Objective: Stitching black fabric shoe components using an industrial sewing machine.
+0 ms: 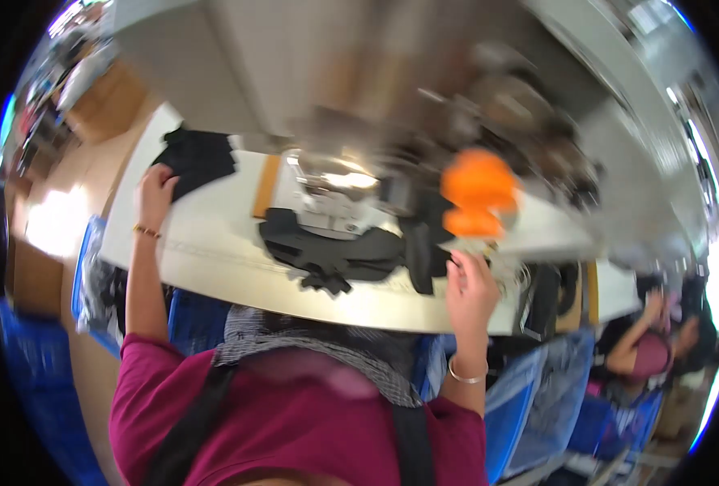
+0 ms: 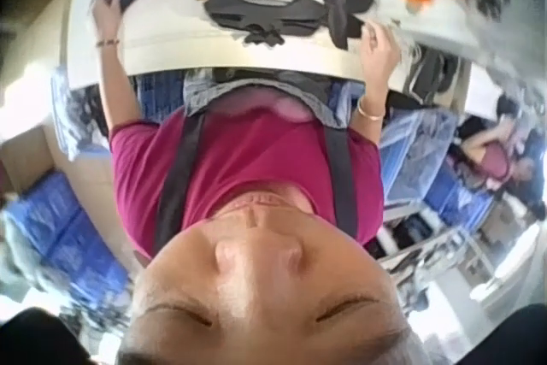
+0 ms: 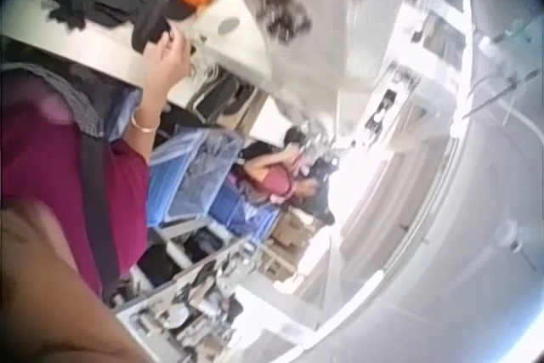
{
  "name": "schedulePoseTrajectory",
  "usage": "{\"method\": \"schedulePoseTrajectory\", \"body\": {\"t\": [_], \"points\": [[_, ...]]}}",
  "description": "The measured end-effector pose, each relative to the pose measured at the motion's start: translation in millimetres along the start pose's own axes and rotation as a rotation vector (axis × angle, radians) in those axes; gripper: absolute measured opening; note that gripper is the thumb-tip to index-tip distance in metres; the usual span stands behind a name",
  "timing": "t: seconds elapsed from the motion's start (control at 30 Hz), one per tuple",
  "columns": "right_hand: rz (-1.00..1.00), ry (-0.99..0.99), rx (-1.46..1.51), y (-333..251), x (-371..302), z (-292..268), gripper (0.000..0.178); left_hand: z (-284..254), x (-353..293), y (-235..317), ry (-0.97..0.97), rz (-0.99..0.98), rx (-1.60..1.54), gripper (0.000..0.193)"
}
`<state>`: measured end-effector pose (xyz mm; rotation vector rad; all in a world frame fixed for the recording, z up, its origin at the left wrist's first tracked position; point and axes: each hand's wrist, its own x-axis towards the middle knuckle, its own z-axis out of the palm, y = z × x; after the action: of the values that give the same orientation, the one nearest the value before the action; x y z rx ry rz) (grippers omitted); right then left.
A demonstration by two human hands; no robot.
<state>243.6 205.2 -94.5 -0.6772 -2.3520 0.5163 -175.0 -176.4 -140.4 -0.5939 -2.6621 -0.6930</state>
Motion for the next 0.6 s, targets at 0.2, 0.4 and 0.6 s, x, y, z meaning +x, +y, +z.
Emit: {"method": "schedulePoseTrajectory", "body": {"t": [0.2, 0.4, 0.6], "points": [[0.052, -0.022, -0.161, 26.9, -26.6, 13.3, 0.029, -22.5, -29.5, 113.6, 0.066, 0.359, -0.083, 0.029], [0.123, 0.053, -0.099, 20.0, -28.8, 47.4, 0.039, -8.4, -77.8, 207.2, -0.519, 0.873, -0.354, 0.042], [0.107, 0.007, -0.201, 9.9, -21.8, 53.6, 0.044, -9.9, -69.0, 211.2, -0.589, 0.830, -0.313, 0.037]]}}
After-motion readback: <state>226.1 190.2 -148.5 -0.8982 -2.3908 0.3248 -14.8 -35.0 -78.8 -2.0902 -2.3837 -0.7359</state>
